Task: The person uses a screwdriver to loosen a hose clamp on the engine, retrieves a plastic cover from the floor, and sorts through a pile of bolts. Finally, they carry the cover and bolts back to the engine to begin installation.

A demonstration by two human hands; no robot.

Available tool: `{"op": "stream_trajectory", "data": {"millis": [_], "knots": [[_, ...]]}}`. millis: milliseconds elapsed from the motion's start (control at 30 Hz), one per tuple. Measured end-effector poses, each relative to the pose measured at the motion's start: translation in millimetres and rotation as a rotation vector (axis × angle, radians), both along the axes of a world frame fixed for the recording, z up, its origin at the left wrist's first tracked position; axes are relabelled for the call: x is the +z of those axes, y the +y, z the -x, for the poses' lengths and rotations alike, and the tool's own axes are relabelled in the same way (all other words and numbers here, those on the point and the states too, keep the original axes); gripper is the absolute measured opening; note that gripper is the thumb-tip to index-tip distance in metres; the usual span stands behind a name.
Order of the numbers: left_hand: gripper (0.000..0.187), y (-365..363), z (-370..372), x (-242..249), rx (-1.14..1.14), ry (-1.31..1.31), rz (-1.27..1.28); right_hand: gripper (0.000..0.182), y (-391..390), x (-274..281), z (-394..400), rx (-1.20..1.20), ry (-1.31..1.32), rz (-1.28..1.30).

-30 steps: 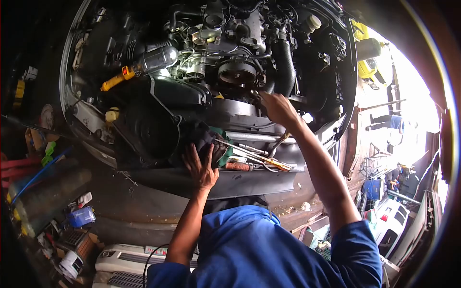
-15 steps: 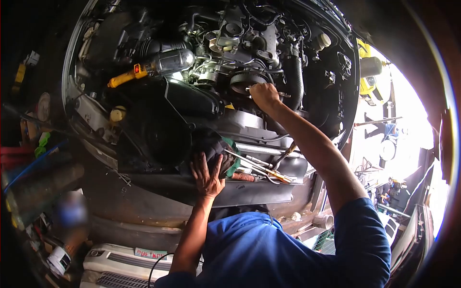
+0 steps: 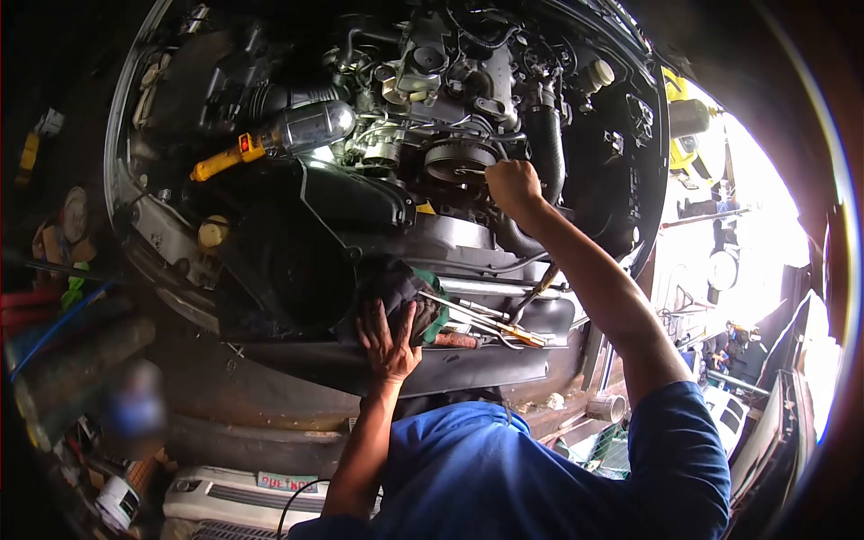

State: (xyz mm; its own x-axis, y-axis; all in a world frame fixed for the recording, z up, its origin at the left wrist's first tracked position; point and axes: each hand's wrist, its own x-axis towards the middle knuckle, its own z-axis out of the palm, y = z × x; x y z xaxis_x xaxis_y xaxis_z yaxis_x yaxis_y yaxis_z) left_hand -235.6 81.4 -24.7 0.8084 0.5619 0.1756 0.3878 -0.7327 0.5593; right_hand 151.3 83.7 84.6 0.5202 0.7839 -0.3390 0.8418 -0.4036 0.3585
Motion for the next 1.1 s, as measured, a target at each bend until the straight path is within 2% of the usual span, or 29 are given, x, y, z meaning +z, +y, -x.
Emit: {"op": "stream_trajectory", "data": {"millis": [100, 267, 367, 433, 533, 633, 733, 800, 867, 900, 967, 1033, 1100], "knots": [[0.06, 1, 1, -1, 0.001, -0.01, -0.008, 0.014, -11, -5, -10, -0.037, -0.007, -0.117], [0.061, 0, -2, -4, 0.019, 0.002, -0.057, 0.021, -8, -8, -15, 0.014, -0.012, -0.095], [0.064, -1, 0, 1, 0.026, -0.013, 0.016, 0.018, -17, -18, -16, -0.017, 0.011, -0.128], [0.076, 0, -1, 4, 0.018, -0.007, 0.005, 0.015, -12, -12, -15, -0.087, 0.053, -0.09], [0.094, 1, -1, 6, 0.012, 0.035, 0.007, 0.029, -14, 0, -5, -0.012, 0.028, -0.089], [0.092, 0, -1, 3, 0.035, -0.03, 0.009, 0.043, -35, 11, 7, 0.218, -0.122, -0.385], [0.084, 1, -1, 9, 0.01, -0.137, -0.008, 0.051, -66, 34, 38, 0.244, -0.117, -0.62], [0.076, 1, 2, 17, 0.0, -0.174, -0.007, 0.051, -92, 48, 64, 0.103, -0.005, -0.766], [0.077, 2, 7, 38, -0.005, -0.197, -0.044, 0.043, -137, 21, 64, 0.223, 0.015, -0.801], [0.078, 0, 13, 45, -0.005, -0.173, -0.041, 0.033, -159, 28, 78, 0.311, -0.013, -0.693], [0.078, -17, 29, 48, 0.031, -0.167, -0.099, 0.024, -191, 19, 118, 0.056, 0.131, -0.854], [0.075, -36, 46, 47, 0.063, -0.124, -0.109, 0.019, -236, -7, 140, -0.037, 0.298, -0.93], [0.07, -59, 71, 46, 0.087, -0.081, -0.068, 0.018, -274, -21, 178, -0.268, 0.463, -0.967]]}}
